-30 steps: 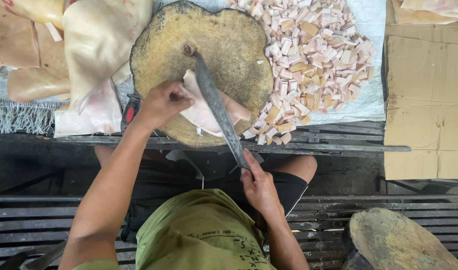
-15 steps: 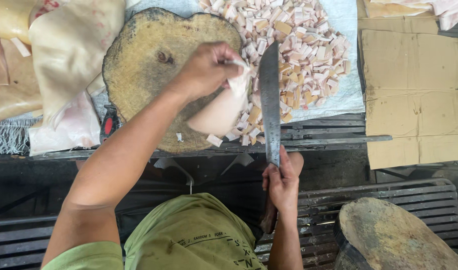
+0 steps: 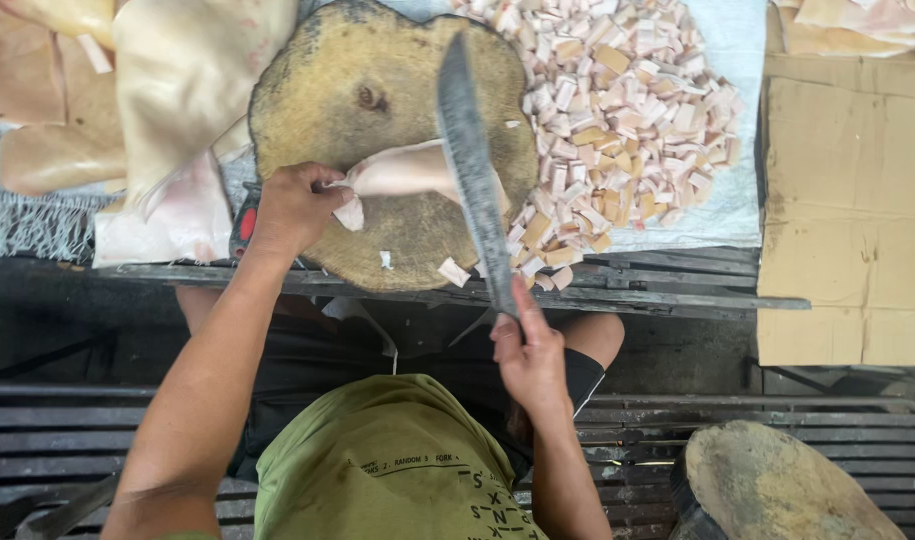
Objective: The person cuts sheets of pork fat into small cubes using a large knife on a round wooden cutting board. The person repeatedly slices the fat into strips and then dices them, accumulating a pile of diced fat on a white sheet beside the board.
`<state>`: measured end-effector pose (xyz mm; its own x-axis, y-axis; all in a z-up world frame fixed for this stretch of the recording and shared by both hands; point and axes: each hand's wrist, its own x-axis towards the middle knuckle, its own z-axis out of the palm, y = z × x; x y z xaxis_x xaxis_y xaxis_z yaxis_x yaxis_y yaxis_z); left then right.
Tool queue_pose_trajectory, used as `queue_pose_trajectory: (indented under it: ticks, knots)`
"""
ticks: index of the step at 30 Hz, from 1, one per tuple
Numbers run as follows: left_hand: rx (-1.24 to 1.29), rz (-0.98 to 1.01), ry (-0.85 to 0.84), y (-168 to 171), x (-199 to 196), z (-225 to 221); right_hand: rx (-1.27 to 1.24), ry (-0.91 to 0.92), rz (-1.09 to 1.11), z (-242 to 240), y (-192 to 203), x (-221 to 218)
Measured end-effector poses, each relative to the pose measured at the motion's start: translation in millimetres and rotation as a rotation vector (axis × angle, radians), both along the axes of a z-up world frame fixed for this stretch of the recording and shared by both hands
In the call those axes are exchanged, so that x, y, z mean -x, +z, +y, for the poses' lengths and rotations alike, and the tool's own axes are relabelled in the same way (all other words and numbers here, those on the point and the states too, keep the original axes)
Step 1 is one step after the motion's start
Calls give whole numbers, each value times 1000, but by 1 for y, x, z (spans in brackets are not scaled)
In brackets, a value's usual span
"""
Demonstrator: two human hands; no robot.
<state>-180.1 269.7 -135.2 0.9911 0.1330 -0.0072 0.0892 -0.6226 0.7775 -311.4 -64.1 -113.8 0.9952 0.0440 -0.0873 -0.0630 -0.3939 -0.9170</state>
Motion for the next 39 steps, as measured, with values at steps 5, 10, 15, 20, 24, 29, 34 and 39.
queue_pose_trajectory:
  ticks: [5,10,15,20,24,29,34,39]
  knots:
    - [-26,-156,47,-18,19,11,183,194,-72,31,-9,7]
    - [38,-93,153,-14,27,10,244,289,-116,50,-15,8]
    - [52,-95,147,-12,26,11,348,346,-203,65,-13,13]
    - [61,-148,133,-8,27,14,381,269,-268,69,11,19]
    - [246,30,129,-2,29,21,287,112,-346,58,36,29]
    - [431,132,134,6,31,32,333,32,-365,88,22,29]
    - [125,30,28,13,9,32,475,299,-210,105,-2,20]
    - [-131,-64,-103,4,25,9,368,222,-166,95,-8,27]
